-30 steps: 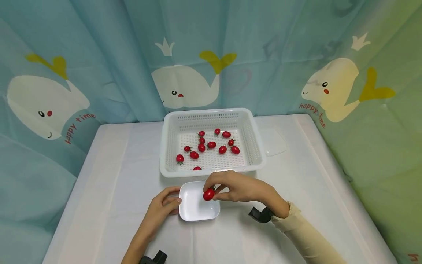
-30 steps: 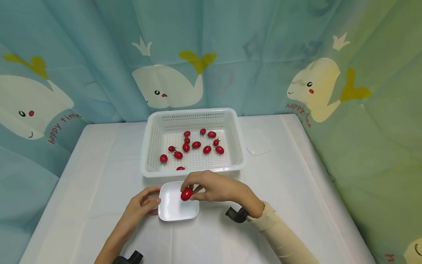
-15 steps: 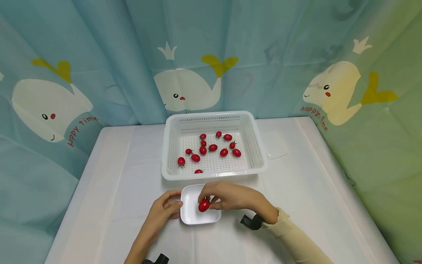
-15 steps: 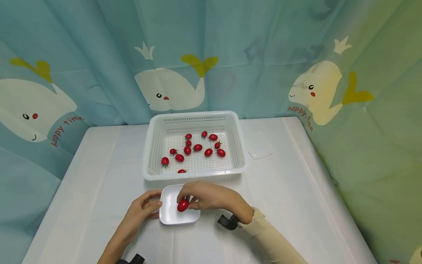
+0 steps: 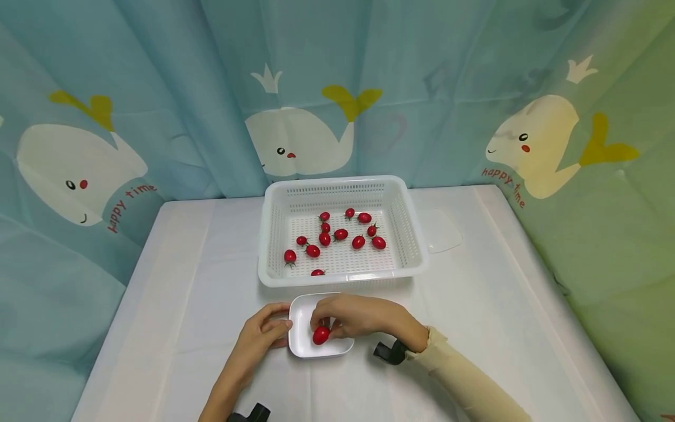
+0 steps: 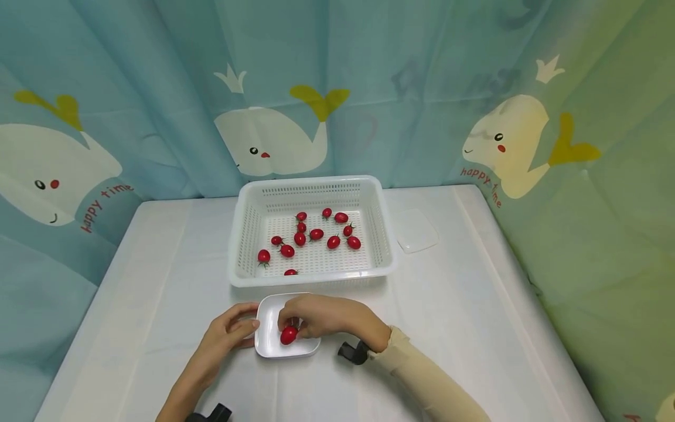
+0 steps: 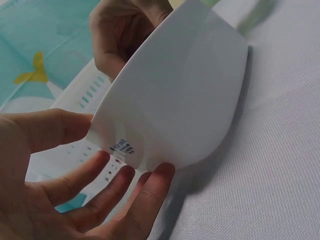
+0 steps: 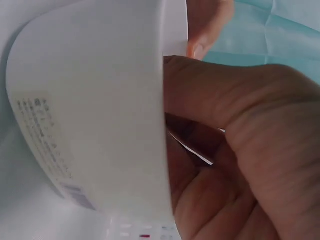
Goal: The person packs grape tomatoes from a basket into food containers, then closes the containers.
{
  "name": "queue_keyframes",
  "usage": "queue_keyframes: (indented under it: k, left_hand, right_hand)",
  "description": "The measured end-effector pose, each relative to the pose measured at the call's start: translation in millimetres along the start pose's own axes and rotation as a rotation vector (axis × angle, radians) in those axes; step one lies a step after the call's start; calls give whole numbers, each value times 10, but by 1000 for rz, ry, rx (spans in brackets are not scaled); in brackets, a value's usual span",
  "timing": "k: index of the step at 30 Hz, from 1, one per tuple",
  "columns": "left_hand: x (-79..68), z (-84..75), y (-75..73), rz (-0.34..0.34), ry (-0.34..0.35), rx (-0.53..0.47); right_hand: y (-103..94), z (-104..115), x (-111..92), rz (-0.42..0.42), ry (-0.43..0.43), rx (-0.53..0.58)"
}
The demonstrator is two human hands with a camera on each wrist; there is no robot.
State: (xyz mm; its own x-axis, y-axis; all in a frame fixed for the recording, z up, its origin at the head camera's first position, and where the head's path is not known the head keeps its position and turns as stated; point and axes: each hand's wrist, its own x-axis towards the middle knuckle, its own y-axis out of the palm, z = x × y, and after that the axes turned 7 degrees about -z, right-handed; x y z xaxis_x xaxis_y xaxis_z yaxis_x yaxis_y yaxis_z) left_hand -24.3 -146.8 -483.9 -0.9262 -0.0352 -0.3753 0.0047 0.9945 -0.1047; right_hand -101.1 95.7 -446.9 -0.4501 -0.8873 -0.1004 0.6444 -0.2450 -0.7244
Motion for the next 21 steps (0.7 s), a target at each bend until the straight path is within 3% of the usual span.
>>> queue_keyframes:
  k: [21]
  left_hand:
    - [0, 3, -1, 17, 3, -17]
  right_hand:
    - [79, 0, 196, 45, -33, -152]
